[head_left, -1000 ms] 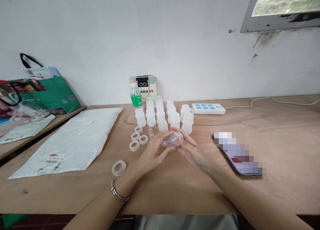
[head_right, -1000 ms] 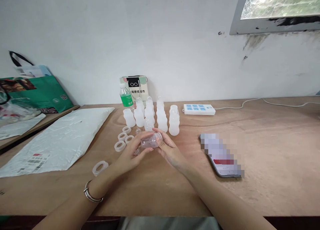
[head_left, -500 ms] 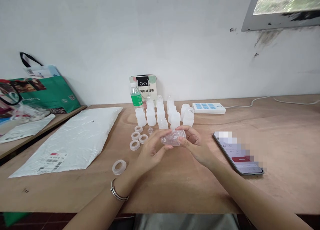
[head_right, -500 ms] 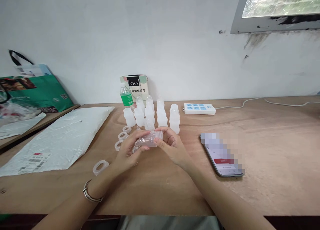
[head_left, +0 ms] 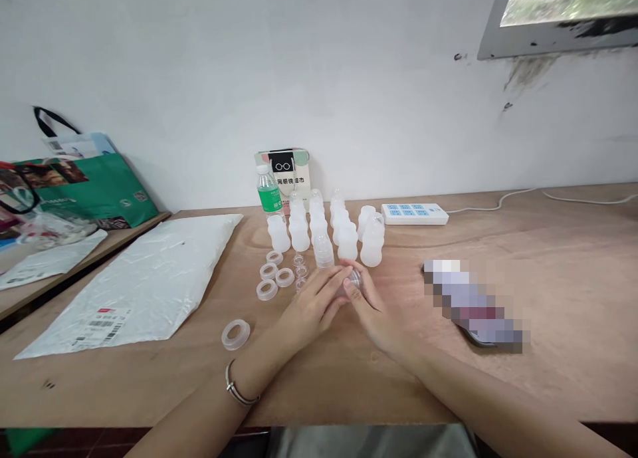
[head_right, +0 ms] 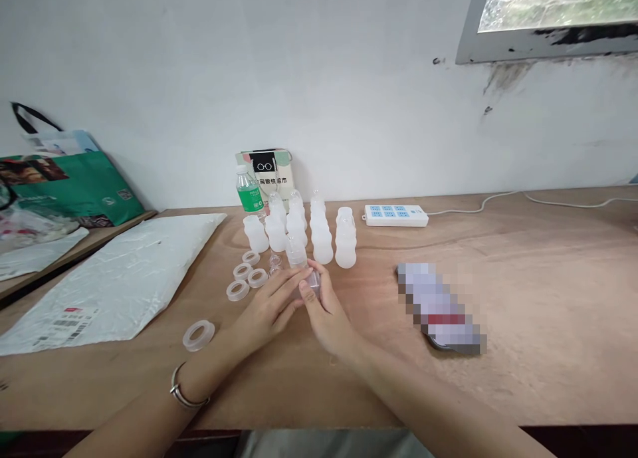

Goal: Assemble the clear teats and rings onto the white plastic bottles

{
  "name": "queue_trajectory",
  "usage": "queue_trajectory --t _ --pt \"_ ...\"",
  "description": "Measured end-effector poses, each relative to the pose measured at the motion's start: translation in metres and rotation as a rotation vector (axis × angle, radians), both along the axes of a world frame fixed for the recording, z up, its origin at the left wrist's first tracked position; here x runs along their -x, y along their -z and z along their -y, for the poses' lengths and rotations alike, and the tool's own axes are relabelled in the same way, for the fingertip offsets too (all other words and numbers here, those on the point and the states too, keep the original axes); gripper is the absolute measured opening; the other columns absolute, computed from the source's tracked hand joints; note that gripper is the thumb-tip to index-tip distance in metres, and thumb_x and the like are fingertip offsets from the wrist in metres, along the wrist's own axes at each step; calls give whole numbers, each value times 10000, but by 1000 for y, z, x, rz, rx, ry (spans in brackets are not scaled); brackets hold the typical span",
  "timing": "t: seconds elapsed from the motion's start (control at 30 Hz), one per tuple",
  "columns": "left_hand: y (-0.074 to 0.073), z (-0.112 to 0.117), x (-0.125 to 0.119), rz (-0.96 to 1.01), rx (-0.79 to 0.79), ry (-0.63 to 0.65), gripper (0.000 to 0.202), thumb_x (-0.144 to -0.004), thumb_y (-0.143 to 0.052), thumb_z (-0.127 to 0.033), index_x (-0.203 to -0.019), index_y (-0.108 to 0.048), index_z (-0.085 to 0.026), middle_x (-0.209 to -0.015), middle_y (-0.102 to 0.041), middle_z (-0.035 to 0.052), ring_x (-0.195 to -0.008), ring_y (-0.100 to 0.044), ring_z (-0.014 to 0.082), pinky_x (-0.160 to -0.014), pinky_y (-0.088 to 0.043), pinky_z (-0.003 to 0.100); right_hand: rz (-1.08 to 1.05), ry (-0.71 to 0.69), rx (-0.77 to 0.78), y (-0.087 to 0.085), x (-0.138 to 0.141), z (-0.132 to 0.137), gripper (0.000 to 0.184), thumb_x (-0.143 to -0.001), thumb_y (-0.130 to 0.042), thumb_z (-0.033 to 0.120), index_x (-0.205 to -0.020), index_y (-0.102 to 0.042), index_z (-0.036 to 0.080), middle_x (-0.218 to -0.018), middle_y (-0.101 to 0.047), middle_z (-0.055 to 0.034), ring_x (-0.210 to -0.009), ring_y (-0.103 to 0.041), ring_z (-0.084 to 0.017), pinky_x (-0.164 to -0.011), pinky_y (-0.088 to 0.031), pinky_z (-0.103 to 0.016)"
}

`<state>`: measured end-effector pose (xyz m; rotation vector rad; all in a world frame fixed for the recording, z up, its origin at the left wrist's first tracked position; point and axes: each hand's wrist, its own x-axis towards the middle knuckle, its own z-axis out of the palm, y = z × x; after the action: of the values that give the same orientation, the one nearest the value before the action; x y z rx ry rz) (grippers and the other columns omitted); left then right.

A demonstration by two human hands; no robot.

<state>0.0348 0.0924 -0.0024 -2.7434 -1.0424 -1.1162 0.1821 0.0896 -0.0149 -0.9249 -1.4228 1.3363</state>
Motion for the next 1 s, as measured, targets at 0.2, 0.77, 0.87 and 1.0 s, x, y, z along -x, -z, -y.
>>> queue_trajectory --t 0.2,0.77,0.87,1.0 --pt "5 -2 -3 46 -55 -2 448 -869 -418 -83 -1301 -408 -203 -1176 -565 121 -1097 -531 221 -908 -472 388 -66 -49 19 -6 3 4 715 -806 -442 648 -1397 -247 295 -1455 -355 -56 -1362 -280 -205 -1116 -242 -411" --pt "-6 -11 13 744 457 36 433 -846 -555 -310 -1248 -416 -230 -1265 -501 118 -1176 -488 219 -931 -457 376 1295 402 -890 -74 -23 -92 264 -817 -572 293 -1010 -610 116 -1074 -536 -196 -1028 -452 -348 -825 -370 -462" --pt "-11 -8 16 760 441 90 402 -840 -569 -329 -1204 -432 -229 -1264 -512 117 -1136 -516 206 -906 -472 355 1491 337 -896 -76 -12 -114 265 -718 -705 315 -885 -654 116 -1021 -551 -199 -995 -453 -361 -791 -361 -453" --pt "-16 -4 19 759 417 122 401 -843 -566 -350 -1200 -413 -250 -1257 -525 103 -1100 -533 202 -853 -495 337 1495 302 -869 -68 1 -126 210 -676 -744 308 -779 -664 144 -984 -576 -188 -1000 -453 -365 -791 -351 -465"
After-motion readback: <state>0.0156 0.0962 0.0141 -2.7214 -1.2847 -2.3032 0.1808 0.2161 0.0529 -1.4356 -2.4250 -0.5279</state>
